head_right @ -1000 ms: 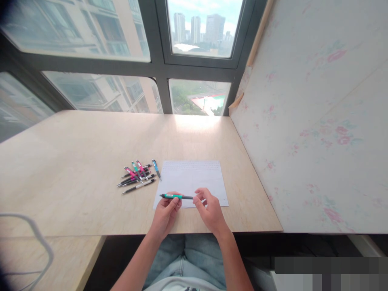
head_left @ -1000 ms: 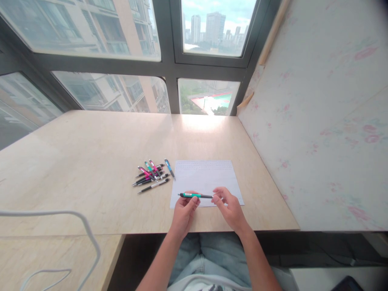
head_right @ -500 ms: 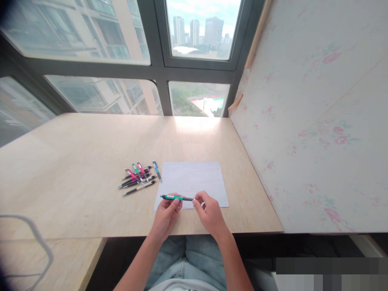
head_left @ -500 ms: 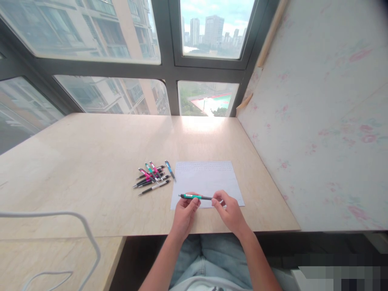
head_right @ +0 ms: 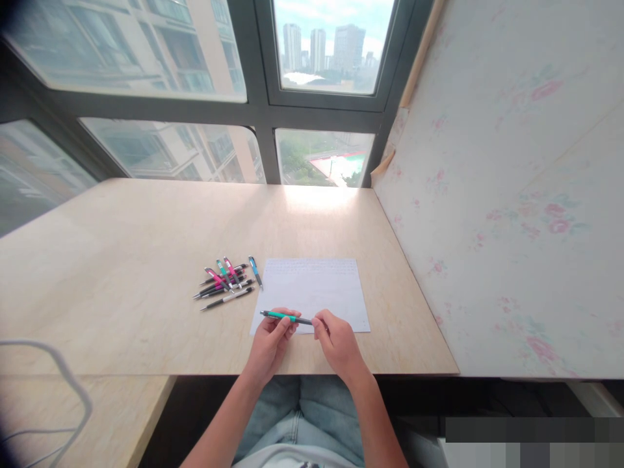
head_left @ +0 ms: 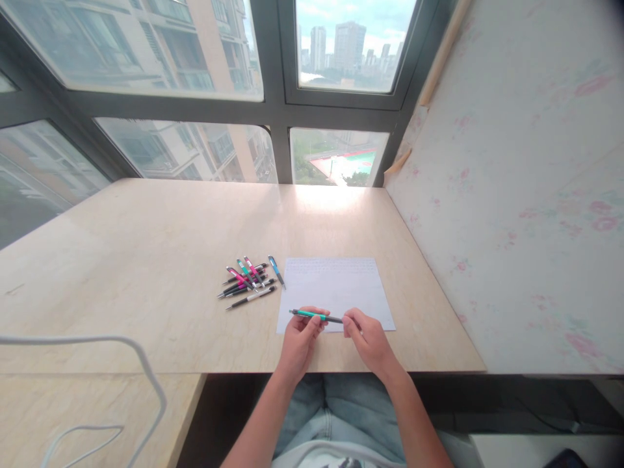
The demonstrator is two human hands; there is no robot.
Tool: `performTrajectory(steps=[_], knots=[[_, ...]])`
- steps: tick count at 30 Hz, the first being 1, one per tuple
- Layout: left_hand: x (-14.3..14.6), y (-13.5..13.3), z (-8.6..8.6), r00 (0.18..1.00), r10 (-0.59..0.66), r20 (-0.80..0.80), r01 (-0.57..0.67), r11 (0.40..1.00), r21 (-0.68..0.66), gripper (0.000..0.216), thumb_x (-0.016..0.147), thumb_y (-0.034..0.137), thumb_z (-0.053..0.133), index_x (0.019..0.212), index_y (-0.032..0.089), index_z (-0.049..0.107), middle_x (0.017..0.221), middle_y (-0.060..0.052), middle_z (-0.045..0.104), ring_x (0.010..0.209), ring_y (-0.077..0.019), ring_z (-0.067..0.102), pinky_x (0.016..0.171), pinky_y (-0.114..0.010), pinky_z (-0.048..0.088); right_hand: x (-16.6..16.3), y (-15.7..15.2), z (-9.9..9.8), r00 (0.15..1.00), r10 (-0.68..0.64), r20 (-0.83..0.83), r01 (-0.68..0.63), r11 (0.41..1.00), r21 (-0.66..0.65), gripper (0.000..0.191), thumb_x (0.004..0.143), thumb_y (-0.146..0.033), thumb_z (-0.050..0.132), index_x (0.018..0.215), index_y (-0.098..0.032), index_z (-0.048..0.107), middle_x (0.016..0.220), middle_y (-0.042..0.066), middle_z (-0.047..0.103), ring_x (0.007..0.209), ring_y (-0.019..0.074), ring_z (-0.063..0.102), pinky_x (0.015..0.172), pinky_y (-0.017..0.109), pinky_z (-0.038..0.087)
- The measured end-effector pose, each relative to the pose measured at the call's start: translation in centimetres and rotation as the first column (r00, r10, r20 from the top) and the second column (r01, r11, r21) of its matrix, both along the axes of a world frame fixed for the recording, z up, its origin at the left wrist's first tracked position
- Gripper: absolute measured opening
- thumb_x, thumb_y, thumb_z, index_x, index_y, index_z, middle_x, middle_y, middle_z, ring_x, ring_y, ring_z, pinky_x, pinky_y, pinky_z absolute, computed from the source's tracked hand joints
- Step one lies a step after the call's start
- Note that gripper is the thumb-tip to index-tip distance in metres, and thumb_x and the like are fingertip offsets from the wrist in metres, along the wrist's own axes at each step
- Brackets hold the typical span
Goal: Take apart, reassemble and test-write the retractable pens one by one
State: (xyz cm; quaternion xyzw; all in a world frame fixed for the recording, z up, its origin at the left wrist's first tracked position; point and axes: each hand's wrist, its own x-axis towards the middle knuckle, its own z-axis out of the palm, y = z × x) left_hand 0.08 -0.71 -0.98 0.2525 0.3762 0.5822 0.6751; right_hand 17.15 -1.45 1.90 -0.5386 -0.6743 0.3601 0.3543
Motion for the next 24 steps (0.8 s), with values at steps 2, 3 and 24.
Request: performTrajectory(steps=[2,3,24], knots=[[0.0,-0.1,0.0,1.000,0.001,-0.024,0.000,1.000,0.008,0.021,0.074,0.029,0.076,0.089,0.016,0.069,0.090,-0.007,0.072,0.081,-0.0156,0.063,0.077,-0.028,0.049,0.1,0.0,-0.3,0.999,0.039,0.025,-0.039,0.999,-0.010,0.036,0.099,-0.036,0.037,0.070,-0.020,0.053,0.061,-0.001,0.056,0.056,0.0132,0.051,0.057,0.025,0.036],[0.0,-0.1,0.1,0.999,0.003,-0.043,-0.003,1.000,0.012,0.022,0.075,0.030,0.076,0.089,0.016,0.068,0.088,-0.007,0.072,0.080,-0.0157,0.062,0.075,-0.028,0.048,0.1,0.0,-0.4,0.998,0.053,0.032,-0.052,0.999,-0.010,0.038,0.099,-0.036,0.037,0.069,-0.020,0.054,0.061,-0.001,0.056,0.057,0.0134,0.051,0.058,0.025,0.036],[0.5,-0.6,0.8,0.840,-0.273,-0.469,0.377,0.915,0.142,0.026,0.085,0.036,0.063,0.099,0.015,0.069,0.083,-0.007,0.070,0.075,-0.0176,0.061,0.072,-0.029,0.048,-1.2,1.3,0.7,0.876,-0.279,-0.394,0.232,0.959,-0.163,0.020,0.087,-0.040,0.058,0.087,-0.020,0.054,0.084,0.005,0.067,0.075,0.0183,0.064,0.056,0.026,0.050]])
